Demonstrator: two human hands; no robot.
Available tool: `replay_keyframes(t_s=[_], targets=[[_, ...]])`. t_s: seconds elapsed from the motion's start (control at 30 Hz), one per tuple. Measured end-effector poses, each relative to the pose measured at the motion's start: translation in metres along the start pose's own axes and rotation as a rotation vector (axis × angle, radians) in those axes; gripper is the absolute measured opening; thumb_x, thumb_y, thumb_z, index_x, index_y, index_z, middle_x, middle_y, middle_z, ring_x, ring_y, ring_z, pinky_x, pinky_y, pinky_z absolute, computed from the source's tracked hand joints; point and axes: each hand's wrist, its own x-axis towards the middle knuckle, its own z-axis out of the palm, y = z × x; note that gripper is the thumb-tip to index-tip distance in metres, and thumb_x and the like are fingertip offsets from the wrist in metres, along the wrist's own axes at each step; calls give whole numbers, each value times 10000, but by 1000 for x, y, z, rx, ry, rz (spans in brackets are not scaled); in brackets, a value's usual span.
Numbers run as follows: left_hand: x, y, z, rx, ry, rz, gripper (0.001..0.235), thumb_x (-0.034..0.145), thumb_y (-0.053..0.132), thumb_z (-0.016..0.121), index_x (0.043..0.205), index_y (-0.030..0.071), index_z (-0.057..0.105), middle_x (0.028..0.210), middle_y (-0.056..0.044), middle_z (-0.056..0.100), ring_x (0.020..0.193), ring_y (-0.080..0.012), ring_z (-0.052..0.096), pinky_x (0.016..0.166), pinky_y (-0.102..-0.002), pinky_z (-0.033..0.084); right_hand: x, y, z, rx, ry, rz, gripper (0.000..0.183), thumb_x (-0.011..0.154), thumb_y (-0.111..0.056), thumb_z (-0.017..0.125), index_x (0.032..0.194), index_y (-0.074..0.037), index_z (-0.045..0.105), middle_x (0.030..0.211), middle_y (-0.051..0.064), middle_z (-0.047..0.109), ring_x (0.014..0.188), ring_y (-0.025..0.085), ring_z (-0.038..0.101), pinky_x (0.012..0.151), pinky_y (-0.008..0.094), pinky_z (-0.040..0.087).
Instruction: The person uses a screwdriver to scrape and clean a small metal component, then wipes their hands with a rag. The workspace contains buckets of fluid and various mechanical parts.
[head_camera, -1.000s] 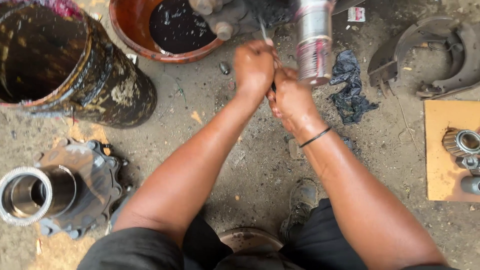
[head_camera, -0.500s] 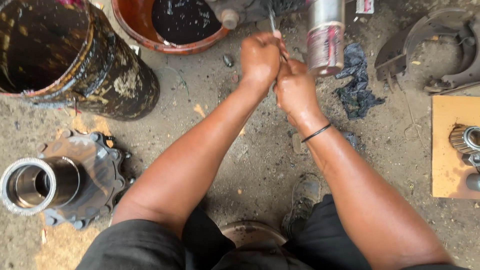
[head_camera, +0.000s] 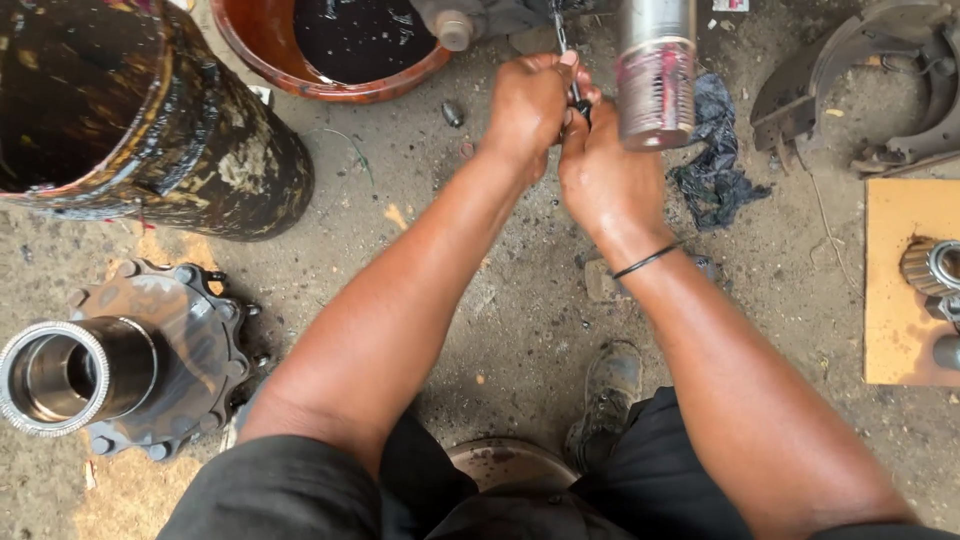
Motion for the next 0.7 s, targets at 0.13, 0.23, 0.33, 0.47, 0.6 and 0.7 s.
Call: replay_keyframes(t_s=[0.13, 0.23, 0.33, 0.47, 0.6, 0.7], targets=[[-10, 0, -11, 23, 122, 270, 191, 926, 5, 524, 840, -60, 682, 725, -115, 692, 618, -187, 677, 585, -333, 560, -1, -23, -1, 264, -189, 244, 275, 1020, -208, 468, 1035, 6, 641, 797, 193, 705, 640, 325, 710, 589, 475, 549], [-7, 0, -13, 108, 153, 332, 234, 963, 33, 532, 813, -71, 678, 701, -117, 687, 617, -187, 685, 582, -338, 559, 4, -18, -1, 317, -156, 152, 277, 1027, -206, 494, 1007, 11, 665, 767, 193, 696, 638, 305, 693, 613, 459, 531], [-4, -6, -10, 87, 105, 296, 239, 982, 47, 537, 830, -65, 684, 705, -118, 692, 627, -186, 682, 608, -332, 568, 4, -6, 3, 203, -104, 46, 281, 1038, -206, 521, 1010, 43, 648, 830, 198, 689, 646, 314, 685, 599, 482, 527], [4, -11, 12, 42, 74, 184, 259, 999, 82, 553, 825, -68, 673, 712, -107, 677, 612, -173, 651, 583, -331, 539, 8, 7, -5, -48, -138, 80, 328, 1033, -227, 504, 1173, 50, 608, 812, 211, 671, 626, 366, 674, 551, 519, 530], [2, -8, -5, 19, 46, 201, 286, 995, 84, 578, 763, -56, 670, 672, -111, 675, 585, -178, 637, 570, -339, 529, 3, -4, 8, 120, -99, 127, 294, 1002, -218, 519, 1099, 30, 642, 823, 215, 684, 691, 393, 692, 620, 529, 536], [-6, 2, -21, 85, 134, 366, 315, 980, 87, 589, 706, -44, 673, 640, -110, 686, 568, -172, 641, 567, -335, 531, 1, -14, 18, 284, -46, 43, 270, 1008, -200, 530, 1014, 38, 657, 839, 236, 689, 759, 411, 695, 679, 520, 526]])
